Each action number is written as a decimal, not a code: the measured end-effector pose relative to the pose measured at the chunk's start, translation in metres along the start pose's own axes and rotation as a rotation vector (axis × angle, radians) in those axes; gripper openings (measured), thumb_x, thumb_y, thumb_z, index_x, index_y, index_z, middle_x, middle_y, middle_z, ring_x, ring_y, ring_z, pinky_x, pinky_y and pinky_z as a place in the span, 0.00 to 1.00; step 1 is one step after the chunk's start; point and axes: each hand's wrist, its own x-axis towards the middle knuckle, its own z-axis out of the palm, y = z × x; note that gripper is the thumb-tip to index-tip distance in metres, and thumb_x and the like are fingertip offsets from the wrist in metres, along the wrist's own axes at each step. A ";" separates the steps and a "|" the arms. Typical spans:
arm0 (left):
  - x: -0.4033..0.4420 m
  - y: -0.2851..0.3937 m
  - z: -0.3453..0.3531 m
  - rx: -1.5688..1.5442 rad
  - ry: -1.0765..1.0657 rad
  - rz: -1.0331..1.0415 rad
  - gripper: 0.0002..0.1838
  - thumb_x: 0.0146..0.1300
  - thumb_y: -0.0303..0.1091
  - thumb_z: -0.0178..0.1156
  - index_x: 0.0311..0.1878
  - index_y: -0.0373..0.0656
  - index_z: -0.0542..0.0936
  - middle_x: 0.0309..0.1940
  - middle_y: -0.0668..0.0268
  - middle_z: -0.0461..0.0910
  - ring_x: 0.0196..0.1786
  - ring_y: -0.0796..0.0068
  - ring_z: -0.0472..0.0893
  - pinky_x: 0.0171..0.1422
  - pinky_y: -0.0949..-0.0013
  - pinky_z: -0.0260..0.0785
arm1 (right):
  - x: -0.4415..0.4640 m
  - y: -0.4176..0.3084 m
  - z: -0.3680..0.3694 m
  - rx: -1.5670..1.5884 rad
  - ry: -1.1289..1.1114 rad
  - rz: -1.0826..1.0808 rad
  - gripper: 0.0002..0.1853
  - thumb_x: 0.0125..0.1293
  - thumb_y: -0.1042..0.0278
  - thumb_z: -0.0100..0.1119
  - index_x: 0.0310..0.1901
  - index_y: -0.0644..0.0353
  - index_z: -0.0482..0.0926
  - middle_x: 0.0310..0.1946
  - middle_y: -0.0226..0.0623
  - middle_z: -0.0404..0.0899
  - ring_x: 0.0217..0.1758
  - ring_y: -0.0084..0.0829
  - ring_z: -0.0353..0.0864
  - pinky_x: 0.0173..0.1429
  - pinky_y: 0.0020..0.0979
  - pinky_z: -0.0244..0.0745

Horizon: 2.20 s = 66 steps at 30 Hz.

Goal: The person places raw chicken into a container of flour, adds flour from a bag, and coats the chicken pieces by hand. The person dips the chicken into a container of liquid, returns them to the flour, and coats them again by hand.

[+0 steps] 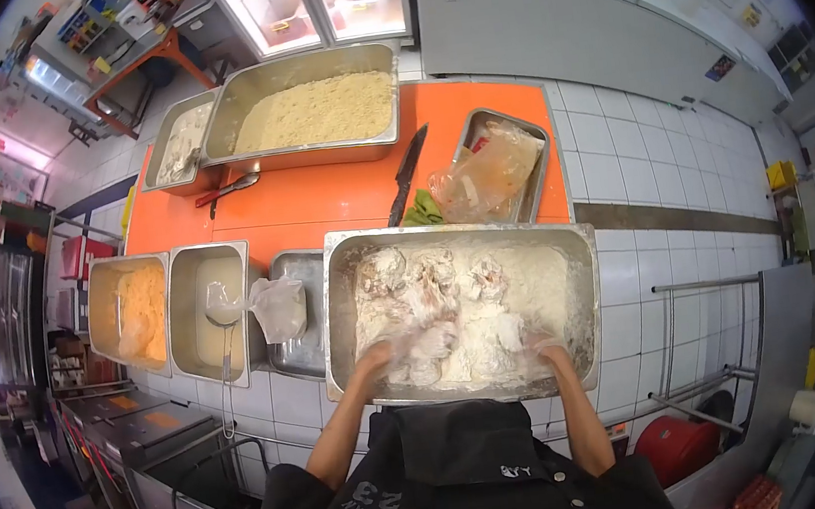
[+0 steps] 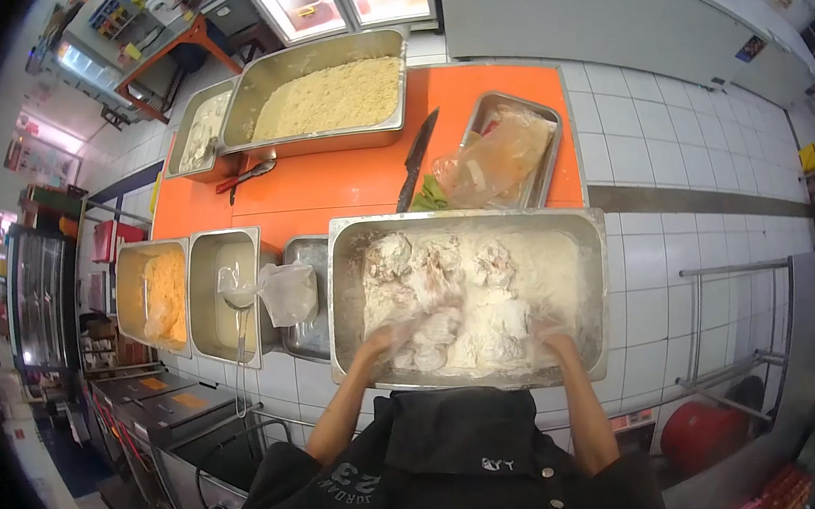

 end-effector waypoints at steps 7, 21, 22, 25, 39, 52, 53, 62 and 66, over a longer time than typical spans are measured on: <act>0.011 0.050 0.047 0.145 0.160 0.114 0.27 0.71 0.51 0.43 0.64 0.42 0.70 0.60 0.58 0.73 0.61 0.64 0.72 0.68 0.67 0.59 | 0.007 -0.073 0.027 1.346 -0.344 0.203 0.27 0.71 0.61 0.46 0.69 0.61 0.59 0.65 0.39 0.66 0.66 0.33 0.67 0.68 0.34 0.62; 0.045 0.101 -0.040 0.864 1.039 0.136 0.33 0.52 0.54 0.66 0.52 0.37 0.75 0.44 0.49 0.79 0.47 0.56 0.80 0.51 0.59 0.73 | 0.102 -0.067 0.028 0.575 0.414 0.059 0.23 0.65 0.52 0.55 0.56 0.55 0.74 0.48 0.50 0.78 0.48 0.38 0.79 0.52 0.38 0.71; 0.044 0.108 -0.034 0.604 0.840 0.135 0.32 0.54 0.55 0.64 0.52 0.36 0.75 0.48 0.49 0.78 0.52 0.54 0.78 0.55 0.59 0.71 | 0.110 -0.070 0.042 0.669 0.451 -0.049 0.23 0.64 0.51 0.55 0.58 0.53 0.74 0.48 0.51 0.77 0.48 0.39 0.79 0.53 0.38 0.71; 0.051 0.096 -0.031 0.515 0.489 0.161 0.31 0.59 0.54 0.59 0.55 0.36 0.74 0.51 0.48 0.77 0.56 0.54 0.75 0.61 0.58 0.67 | 0.134 -0.064 0.094 0.201 0.162 -0.196 0.25 0.68 0.55 0.49 0.66 0.46 0.66 0.56 0.51 0.74 0.58 0.39 0.74 0.65 0.39 0.64; -0.012 0.141 0.009 0.511 0.860 0.363 0.19 0.60 0.47 0.58 0.40 0.39 0.78 0.34 0.50 0.82 0.39 0.50 0.82 0.46 0.54 0.72 | 0.063 -0.059 -0.002 0.928 -0.028 -0.154 0.30 0.70 0.51 0.47 0.68 0.60 0.63 0.69 0.43 0.60 0.72 0.33 0.58 0.73 0.32 0.53; 0.039 -0.025 0.008 -0.144 0.635 -0.096 0.29 0.68 0.58 0.43 0.55 0.43 0.74 0.34 0.60 0.78 0.36 0.64 0.76 0.44 0.64 0.70 | 0.182 -0.100 0.089 1.031 -0.596 -0.427 0.27 0.72 0.57 0.44 0.66 0.66 0.62 0.67 0.43 0.62 0.69 0.36 0.63 0.73 0.33 0.56; 0.040 -0.028 0.008 -0.199 0.626 -0.115 0.29 0.69 0.59 0.43 0.56 0.42 0.74 0.34 0.59 0.78 0.36 0.63 0.77 0.44 0.64 0.70 | 0.160 -0.113 0.069 0.947 -0.539 -0.366 0.25 0.71 0.61 0.45 0.65 0.66 0.65 0.65 0.39 0.66 0.66 0.33 0.67 0.70 0.32 0.60; -0.019 0.029 0.012 0.428 0.931 -0.057 0.25 0.67 0.52 0.47 0.48 0.38 0.79 0.38 0.51 0.81 0.44 0.51 0.79 0.50 0.57 0.68 | 0.098 -0.201 -0.029 0.696 -0.404 -0.455 0.24 0.71 0.58 0.46 0.64 0.63 0.67 0.56 0.39 0.76 0.57 0.31 0.76 0.62 0.31 0.69; -0.057 0.100 0.016 0.248 1.016 -0.166 0.26 0.60 0.54 0.57 0.40 0.36 0.82 0.41 0.43 0.79 0.48 0.41 0.77 0.58 0.53 0.66 | 0.145 -0.184 0.007 0.247 -0.297 -0.428 0.25 0.71 0.55 0.47 0.63 0.61 0.68 0.50 0.40 0.79 0.52 0.32 0.78 0.58 0.32 0.71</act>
